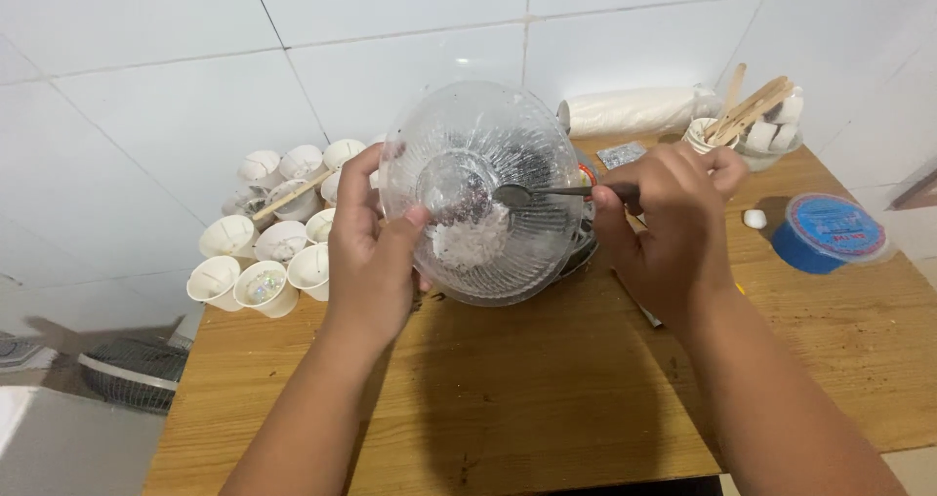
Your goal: Prepare wax for candle making by transferring flakes to a melting pot and heating them on a stove.
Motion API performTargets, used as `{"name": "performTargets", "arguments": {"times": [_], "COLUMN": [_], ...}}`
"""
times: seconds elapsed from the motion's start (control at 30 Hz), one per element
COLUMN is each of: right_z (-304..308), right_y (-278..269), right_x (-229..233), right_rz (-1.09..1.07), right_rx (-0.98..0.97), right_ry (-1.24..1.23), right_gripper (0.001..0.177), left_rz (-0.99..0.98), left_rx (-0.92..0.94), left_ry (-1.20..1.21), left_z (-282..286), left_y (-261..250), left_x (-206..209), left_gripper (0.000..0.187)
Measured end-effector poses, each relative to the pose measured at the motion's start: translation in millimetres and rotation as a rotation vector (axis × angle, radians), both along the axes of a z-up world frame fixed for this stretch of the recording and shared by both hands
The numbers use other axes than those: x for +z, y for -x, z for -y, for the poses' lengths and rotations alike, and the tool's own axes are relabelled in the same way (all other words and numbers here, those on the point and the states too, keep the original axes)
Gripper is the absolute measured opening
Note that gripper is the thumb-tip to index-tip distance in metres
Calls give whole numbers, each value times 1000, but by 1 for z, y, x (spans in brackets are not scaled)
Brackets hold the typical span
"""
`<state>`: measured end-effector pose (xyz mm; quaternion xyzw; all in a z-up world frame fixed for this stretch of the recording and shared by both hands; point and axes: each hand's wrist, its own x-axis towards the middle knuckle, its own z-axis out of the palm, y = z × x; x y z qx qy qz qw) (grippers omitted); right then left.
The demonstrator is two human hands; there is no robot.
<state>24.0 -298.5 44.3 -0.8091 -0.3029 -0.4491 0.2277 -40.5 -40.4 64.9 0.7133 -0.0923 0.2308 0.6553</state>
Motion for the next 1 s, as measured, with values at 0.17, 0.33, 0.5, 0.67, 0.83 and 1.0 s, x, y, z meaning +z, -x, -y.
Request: {"name": "performTargets", "arguments": {"times": [0.17, 0.33, 0.5, 0.67, 0.83, 1.0], "right_z": [2, 7, -1, -5, -11, -8], "right_y": [4, 4, 7, 3, 5, 7], "right_x": [1, 4, 7, 0, 4, 11], "right_rz": [-167, -503, -867, -919, -954, -1054], "right_rx": [3, 45, 33, 39, 72, 51], "right_ry": [-117, -312, -510, -531, -570, -599], "right_gripper": [23, 12, 14, 17, 18, 27], "left_rz": [-6, -27, -96, -160, -219, -350], "left_rx": [-35, -56, -113, -95, -105, -119], "left_ry": [48, 88, 190, 201, 199, 270], "left_z": [1, -6, 1, 11, 15, 30], "left_y": [-6, -13, -9, -2, -1, 12], "left_x": [-12, -27, -20, -14, -17, 4], "left_gripper": [60, 61, 55, 59, 64, 71]}}
